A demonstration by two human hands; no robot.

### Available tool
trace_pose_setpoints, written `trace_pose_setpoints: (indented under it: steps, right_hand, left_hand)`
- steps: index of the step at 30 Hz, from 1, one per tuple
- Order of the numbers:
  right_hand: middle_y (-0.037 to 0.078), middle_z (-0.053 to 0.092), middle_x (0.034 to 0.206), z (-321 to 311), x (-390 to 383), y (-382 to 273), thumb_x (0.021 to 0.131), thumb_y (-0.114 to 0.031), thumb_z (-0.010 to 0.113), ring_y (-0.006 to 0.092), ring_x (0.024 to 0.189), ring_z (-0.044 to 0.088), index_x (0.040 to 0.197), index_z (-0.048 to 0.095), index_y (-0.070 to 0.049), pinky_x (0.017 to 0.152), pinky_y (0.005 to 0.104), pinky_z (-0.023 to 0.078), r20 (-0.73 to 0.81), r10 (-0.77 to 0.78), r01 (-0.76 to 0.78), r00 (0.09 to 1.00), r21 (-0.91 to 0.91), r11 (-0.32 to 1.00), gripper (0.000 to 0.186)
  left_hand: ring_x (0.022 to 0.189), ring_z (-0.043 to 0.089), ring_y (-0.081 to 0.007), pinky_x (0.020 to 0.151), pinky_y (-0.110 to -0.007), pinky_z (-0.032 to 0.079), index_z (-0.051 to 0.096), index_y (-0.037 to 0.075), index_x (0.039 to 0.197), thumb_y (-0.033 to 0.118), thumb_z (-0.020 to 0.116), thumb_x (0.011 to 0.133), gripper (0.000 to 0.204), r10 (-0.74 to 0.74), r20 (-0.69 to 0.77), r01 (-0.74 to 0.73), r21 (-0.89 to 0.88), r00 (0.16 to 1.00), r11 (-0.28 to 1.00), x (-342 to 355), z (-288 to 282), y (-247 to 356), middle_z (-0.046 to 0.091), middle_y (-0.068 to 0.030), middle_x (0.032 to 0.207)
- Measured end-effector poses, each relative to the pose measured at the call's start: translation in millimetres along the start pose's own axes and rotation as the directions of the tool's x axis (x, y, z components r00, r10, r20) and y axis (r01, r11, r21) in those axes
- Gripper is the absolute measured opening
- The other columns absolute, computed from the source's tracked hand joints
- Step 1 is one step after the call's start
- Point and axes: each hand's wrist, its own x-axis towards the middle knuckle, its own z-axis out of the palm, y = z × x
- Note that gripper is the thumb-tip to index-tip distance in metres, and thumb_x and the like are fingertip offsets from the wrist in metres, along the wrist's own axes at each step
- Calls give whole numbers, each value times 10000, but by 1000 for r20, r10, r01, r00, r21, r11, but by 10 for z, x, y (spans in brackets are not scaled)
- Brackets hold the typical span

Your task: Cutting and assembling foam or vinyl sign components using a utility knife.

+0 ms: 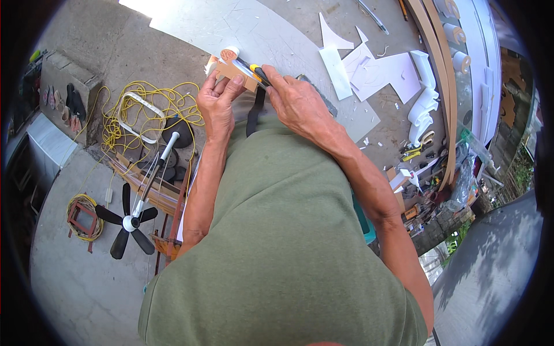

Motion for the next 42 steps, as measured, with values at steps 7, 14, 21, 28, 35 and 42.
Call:
trace_pose_setpoints:
  steps: [7, 14, 21, 28, 35, 42]
  right_hand:
    - [274, 656, 885, -12, 20, -35, 979, -145, 550, 448, 751, 649, 1364, 448, -41, 668, 517, 499, 31, 17, -18, 999, 11, 1000, 412]
    - [282, 652, 874, -18, 43, -74, 980, -129, 542, 444, 727, 653, 1360, 434, -23, 650, 518, 500, 42, 5, -3, 999, -37, 999, 409]
    - [253, 636, 830, -88, -47, -69, 917, -69, 547, 403, 710, 672, 1339, 445, 37, 598, 482, 529, 58, -60, 70, 997, -182, 981, 447]
    - [226, 641, 875, -132, -109, -60, 889, -43, 554, 373, 681, 678, 1406, 425, -4, 576, 462, 527, 82, -102, 124, 991, -326, 937, 534]
    - [214, 622, 862, -108, -223, 173, 942, -93, 550, 364, 656, 664, 1434, 419, -49, 568, 464, 515, -158, 53, -97, 986, -280, 955, 511]
    - [126, 614, 836, -227, -212, 203, 978, -188, 607, 183, 649, 615, 1338, 467, 22, 608, 321, 509, -259, 222, -44, 940, 552, 833, 441]
  left_hand:
    - [996, 690, -217, 820, -309, 599, 506, -120, 1318, 44, 747, 861, 542, -9, 0, 9, 14, 1000, 1000, 8, -29, -20, 674, -217, 1163]
    - [1007, 685, -216, 820, -308, 599, 495, -121, 1326, 34, 741, 864, 546, 1, 2, -1, 20, 1000, 1000, 12, -11, 2, 668, -217, 1175]
    - [990, 688, -208, 795, -298, 599, 504, -122, 1318, 31, 743, 863, 536, -1, -21, 2, 23, 1000, 1000, -7, 5, -1, 673, -213, 1164]
    - [970, 694, -203, 790, -295, 599, 509, -119, 1317, 30, 750, 855, 542, 2, -11, -2, 18, 1000, 1000, 29, -7, -6, 681, -204, 1151]
    - [959, 700, -203, 796, -311, 605, 512, -112, 1324, 50, 756, 848, 559, -5, 40, 5, -1, 999, 1000, 25, -91, 19, 692, -197, 1126]
    - [971, 702, -216, 822, -350, 604, 481, -121, 1345, 63, 741, 865, 577, -12, 167, 38, -153, 986, 988, -54, -119, 125, 691, -199, 1117]
